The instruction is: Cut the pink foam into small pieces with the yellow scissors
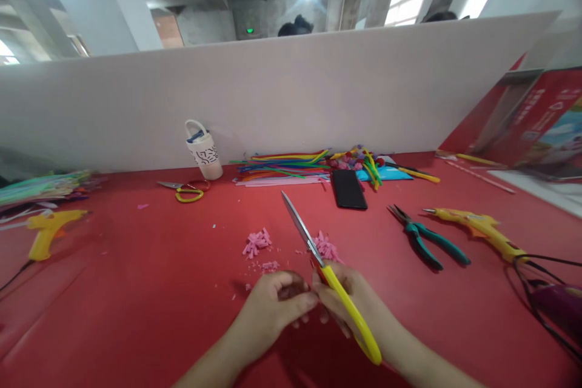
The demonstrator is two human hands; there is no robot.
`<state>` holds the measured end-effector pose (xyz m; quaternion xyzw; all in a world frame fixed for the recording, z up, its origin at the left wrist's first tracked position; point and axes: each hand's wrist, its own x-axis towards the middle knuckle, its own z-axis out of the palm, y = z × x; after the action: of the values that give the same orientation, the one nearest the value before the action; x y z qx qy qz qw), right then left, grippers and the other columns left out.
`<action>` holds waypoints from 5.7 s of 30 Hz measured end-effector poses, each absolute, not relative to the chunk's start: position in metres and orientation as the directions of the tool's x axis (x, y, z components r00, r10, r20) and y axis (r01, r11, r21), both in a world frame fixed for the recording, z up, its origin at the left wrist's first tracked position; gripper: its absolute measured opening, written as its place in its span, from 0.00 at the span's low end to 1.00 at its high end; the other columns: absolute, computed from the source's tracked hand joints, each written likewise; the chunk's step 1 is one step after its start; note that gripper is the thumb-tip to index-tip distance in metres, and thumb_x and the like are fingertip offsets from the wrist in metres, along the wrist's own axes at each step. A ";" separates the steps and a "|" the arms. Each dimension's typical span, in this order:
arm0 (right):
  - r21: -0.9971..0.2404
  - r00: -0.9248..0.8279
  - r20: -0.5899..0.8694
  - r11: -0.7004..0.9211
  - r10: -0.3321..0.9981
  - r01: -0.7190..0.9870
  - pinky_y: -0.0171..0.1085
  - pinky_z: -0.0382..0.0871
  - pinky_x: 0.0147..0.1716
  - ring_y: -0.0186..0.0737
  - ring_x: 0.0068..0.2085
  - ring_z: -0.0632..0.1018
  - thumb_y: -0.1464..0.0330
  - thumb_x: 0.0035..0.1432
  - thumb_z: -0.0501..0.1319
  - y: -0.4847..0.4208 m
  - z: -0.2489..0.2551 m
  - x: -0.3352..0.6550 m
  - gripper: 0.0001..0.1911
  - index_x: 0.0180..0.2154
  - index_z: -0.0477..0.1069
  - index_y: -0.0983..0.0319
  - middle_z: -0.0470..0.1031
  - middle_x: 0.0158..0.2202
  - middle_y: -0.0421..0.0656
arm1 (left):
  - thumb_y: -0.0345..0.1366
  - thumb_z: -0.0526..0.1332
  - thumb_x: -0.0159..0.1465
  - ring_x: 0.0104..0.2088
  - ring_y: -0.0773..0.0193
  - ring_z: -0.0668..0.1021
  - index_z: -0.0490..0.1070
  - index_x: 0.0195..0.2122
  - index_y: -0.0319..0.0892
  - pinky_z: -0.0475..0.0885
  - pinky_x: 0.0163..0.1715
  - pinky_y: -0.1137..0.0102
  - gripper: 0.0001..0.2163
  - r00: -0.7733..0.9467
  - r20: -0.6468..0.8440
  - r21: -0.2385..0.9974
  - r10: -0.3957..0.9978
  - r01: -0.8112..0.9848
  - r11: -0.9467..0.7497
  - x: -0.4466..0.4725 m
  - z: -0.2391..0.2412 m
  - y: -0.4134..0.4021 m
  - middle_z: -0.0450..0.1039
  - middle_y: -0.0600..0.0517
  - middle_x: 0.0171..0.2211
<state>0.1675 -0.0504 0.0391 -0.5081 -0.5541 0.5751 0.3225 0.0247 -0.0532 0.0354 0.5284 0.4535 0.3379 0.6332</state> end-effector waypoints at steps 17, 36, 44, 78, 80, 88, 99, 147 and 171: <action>-0.967 -0.235 -0.215 -0.174 0.948 0.184 0.26 0.48 0.07 0.24 0.09 0.57 0.62 0.47 0.54 -0.053 0.039 0.167 0.10 0.22 0.56 0.60 0.59 0.11 0.30 | 0.33 0.60 0.49 0.13 0.74 0.63 0.67 0.22 0.38 0.55 0.13 0.78 0.04 0.292 -0.262 0.965 0.920 0.063 0.255 0.027 0.038 -0.052 0.63 0.58 0.13; -0.454 -0.386 0.192 0.430 0.902 0.780 0.31 0.48 0.17 0.35 0.19 0.67 0.57 0.49 0.54 -0.053 0.034 0.176 0.13 0.27 0.56 0.59 0.65 0.17 0.36 | 0.30 0.61 0.51 0.22 0.72 0.70 0.69 0.25 0.37 0.65 0.23 0.77 0.02 -0.078 -0.068 0.899 0.995 -0.437 0.028 0.001 0.056 -0.039 0.69 0.54 0.21; -0.268 -0.437 0.194 0.476 0.878 0.838 0.33 0.49 0.17 0.41 0.20 0.72 0.55 0.53 0.49 -0.051 0.022 0.179 0.14 0.29 0.57 0.60 0.70 0.18 0.40 | 0.28 0.59 0.51 0.28 0.70 0.72 0.71 0.25 0.37 0.68 0.33 0.74 0.02 -0.132 -0.024 0.863 0.991 -0.503 -0.046 -0.002 0.056 -0.038 0.72 0.52 0.26; -0.294 -0.413 0.251 0.476 0.875 0.829 0.32 0.49 0.16 0.37 0.16 0.69 0.59 0.52 0.52 -0.050 0.021 0.181 0.11 0.27 0.59 0.60 0.68 0.15 0.38 | 0.28 0.60 0.50 0.26 0.71 0.73 0.71 0.26 0.38 0.68 0.30 0.75 0.02 -0.169 -0.034 0.870 0.985 -0.491 -0.055 -0.004 0.057 -0.039 0.72 0.53 0.25; -0.400 -0.383 0.213 0.438 0.899 0.805 0.31 0.49 0.16 0.34 0.16 0.66 0.58 0.51 0.52 -0.050 0.022 0.180 0.12 0.25 0.57 0.59 0.66 0.15 0.37 | 0.28 0.60 0.50 0.26 0.70 0.73 0.71 0.26 0.38 0.68 0.30 0.75 0.02 -0.163 -0.046 0.873 0.986 -0.485 -0.039 -0.003 0.058 -0.039 0.72 0.53 0.25; -0.872 -0.290 0.097 0.222 0.952 0.437 0.29 0.53 0.16 0.29 0.19 0.59 0.66 0.50 0.51 -0.048 0.032 0.172 0.09 0.21 0.53 0.59 0.54 0.17 0.33 | 0.28 0.60 0.48 0.18 0.70 0.69 0.68 0.21 0.38 0.65 0.23 0.74 0.01 0.119 -0.146 0.963 0.982 -0.211 0.169 0.018 0.048 -0.047 0.68 0.55 0.16; -0.973 -0.322 -0.157 -0.090 0.933 0.212 0.26 0.50 0.09 0.23 0.11 0.58 0.71 0.43 0.52 -0.048 0.037 0.174 0.04 0.22 0.55 0.60 0.61 0.15 0.31 | 0.27 0.56 0.47 0.19 0.70 0.67 0.68 0.21 0.39 0.61 0.19 0.76 0.03 0.204 -0.113 0.991 0.973 0.094 0.095 0.028 0.035 -0.057 0.64 0.55 0.17; -0.326 -0.471 0.141 0.490 0.871 0.809 0.33 0.47 0.18 0.40 0.21 0.72 0.59 0.55 0.48 -0.051 0.023 0.175 0.11 0.30 0.55 0.60 0.71 0.20 0.40 | 0.28 0.58 0.52 0.28 0.68 0.74 0.71 0.25 0.39 0.68 0.34 0.73 0.03 -0.184 -0.028 0.869 0.983 -0.490 -0.067 0.003 0.054 -0.042 0.73 0.53 0.26; -0.278 -0.482 0.178 0.513 0.858 0.812 0.34 0.46 0.17 0.40 0.20 0.72 0.61 0.55 0.49 -0.051 0.017 0.177 0.09 0.32 0.56 0.60 0.70 0.19 0.39 | 0.28 0.58 0.52 0.28 0.70 0.73 0.71 0.24 0.38 0.68 0.33 0.74 0.03 -0.201 -0.013 0.865 0.980 -0.493 -0.089 0.000 0.053 -0.041 0.72 0.53 0.25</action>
<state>0.1773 -0.0515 0.0172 -0.4870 -0.8572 0.0783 0.1480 0.0002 -0.0413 0.0526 0.3112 0.3906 0.6692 0.5502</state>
